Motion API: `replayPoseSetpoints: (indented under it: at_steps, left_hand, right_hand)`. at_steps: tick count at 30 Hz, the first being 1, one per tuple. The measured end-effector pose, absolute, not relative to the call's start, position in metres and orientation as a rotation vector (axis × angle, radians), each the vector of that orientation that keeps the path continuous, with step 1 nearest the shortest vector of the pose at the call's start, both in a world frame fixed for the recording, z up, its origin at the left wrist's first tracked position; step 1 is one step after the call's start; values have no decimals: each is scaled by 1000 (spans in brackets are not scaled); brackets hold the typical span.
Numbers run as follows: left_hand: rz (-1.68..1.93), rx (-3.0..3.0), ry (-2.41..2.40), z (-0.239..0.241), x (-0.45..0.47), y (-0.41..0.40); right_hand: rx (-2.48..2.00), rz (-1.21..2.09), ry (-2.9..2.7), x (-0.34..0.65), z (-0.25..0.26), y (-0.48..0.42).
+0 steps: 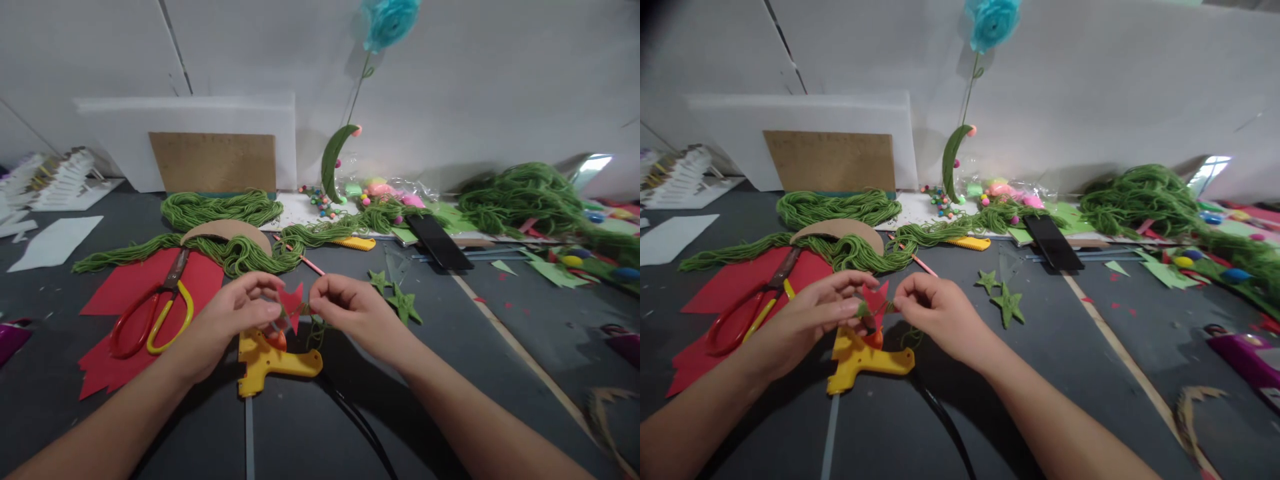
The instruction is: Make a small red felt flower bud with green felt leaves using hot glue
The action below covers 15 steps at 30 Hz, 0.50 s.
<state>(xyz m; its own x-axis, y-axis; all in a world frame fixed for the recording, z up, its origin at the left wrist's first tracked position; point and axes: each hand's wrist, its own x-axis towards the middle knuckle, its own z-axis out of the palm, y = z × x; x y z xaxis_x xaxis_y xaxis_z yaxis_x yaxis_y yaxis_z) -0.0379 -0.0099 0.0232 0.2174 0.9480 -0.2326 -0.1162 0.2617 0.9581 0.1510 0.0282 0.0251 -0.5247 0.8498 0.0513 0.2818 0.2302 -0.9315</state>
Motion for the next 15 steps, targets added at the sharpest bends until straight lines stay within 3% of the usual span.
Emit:
replayPoseSetpoints:
  at_steps: [4,10,15]
  left_hand:
    - [723,988,1069,19,-28,-11]
    - [811,973,1162,18,-22,-13]
    - [816,956,1209,19,-23,-12]
  right_hand:
    - [-1030,1225,-2103,148,24,23]
    - [-1044,792,-2301,146,23,20]
    - [-1021,664,-2336,146,18,21]
